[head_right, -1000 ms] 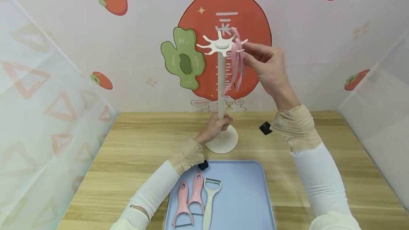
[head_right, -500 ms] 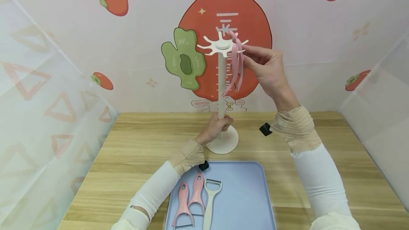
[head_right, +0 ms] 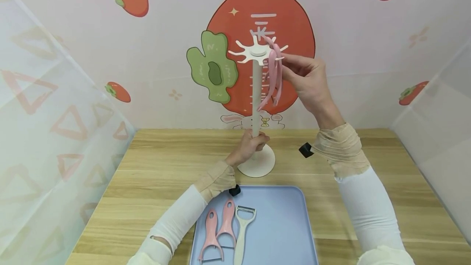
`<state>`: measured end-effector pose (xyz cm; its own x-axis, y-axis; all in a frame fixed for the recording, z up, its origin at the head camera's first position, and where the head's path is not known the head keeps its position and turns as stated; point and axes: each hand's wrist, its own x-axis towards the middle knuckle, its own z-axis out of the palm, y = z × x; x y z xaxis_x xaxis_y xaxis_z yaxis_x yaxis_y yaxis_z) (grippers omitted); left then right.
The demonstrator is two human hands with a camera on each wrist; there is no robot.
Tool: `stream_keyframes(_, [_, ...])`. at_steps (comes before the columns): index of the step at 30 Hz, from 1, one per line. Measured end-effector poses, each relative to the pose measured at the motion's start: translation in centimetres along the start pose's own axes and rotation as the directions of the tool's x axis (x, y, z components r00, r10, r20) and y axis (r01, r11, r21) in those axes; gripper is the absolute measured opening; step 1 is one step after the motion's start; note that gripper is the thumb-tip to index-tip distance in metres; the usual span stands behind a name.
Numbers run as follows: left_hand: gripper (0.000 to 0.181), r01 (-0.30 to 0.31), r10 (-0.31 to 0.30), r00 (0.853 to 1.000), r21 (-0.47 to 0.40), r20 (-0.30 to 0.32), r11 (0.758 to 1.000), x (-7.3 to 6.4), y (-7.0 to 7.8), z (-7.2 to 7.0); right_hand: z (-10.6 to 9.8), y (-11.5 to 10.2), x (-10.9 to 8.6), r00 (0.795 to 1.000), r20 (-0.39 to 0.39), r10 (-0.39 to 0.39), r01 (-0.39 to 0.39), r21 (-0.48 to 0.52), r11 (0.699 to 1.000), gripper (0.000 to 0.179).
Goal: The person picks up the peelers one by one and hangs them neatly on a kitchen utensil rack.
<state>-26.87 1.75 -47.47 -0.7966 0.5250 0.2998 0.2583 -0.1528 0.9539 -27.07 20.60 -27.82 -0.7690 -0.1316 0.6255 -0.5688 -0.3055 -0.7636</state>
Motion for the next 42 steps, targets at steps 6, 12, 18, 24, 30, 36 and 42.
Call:
stream_keyframes(6, [0.044, -0.012, 0.012, 1.000, 0.000, 0.010, 1.000, 0.0, -0.1, -0.1, 0.0, 0.2, -0.1, 1.000, 0.020, -0.002, 0.001, 0.014, 1.000, 0.029])
stream_keyframes(12, [0.045, -0.007, 0.007, 1.000, -0.005, 0.016, 1.000, 0.1, -0.2, -0.2, 0.0, 0.5, -0.3, 1.000, -0.003, 0.010, -0.010, 0.011, 1.000, 0.031])
stream_keyframes(18, [0.037, -0.011, 0.011, 1.000, -0.006, 0.013, 1.000, 0.1, -0.2, -0.1, -0.2, 0.8, -0.7, 0.999, -0.013, 0.041, -0.040, 0.019, 0.999, 0.024])
stream_keyframes(24, [0.040, -0.007, 0.007, 1.000, -0.004, -0.001, 1.000, 0.0, -0.3, -0.1, -0.6, 1.2, -1.4, 0.999, 0.023, 0.046, -0.047, 0.041, 0.998, 0.029])
stream_keyframes(30, [0.044, -0.018, 0.018, 1.000, 0.011, -0.008, 1.000, 0.2, -0.4, 0.0, -1.0, 1.4, -1.9, 0.999, 0.025, 0.035, -0.038, 0.098, 0.994, 0.028])
stream_keyframes(36, [0.040, -0.016, 0.016, 1.000, 0.002, -0.012, 1.000, 0.1, -0.3, 0.1, -1.4, 1.9, -3.2, 0.996, -0.043, 0.076, -0.071, 0.100, 0.992, 0.025])
stream_keyframes(42, [0.022, -0.036, 0.036, 0.999, 0.013, -0.016, 0.999, 0.0, -0.2, 0.1, -1.8, 3.1, -5.3, 0.992, -0.076, 0.103, -0.096, 0.099, 0.991, 0.024])
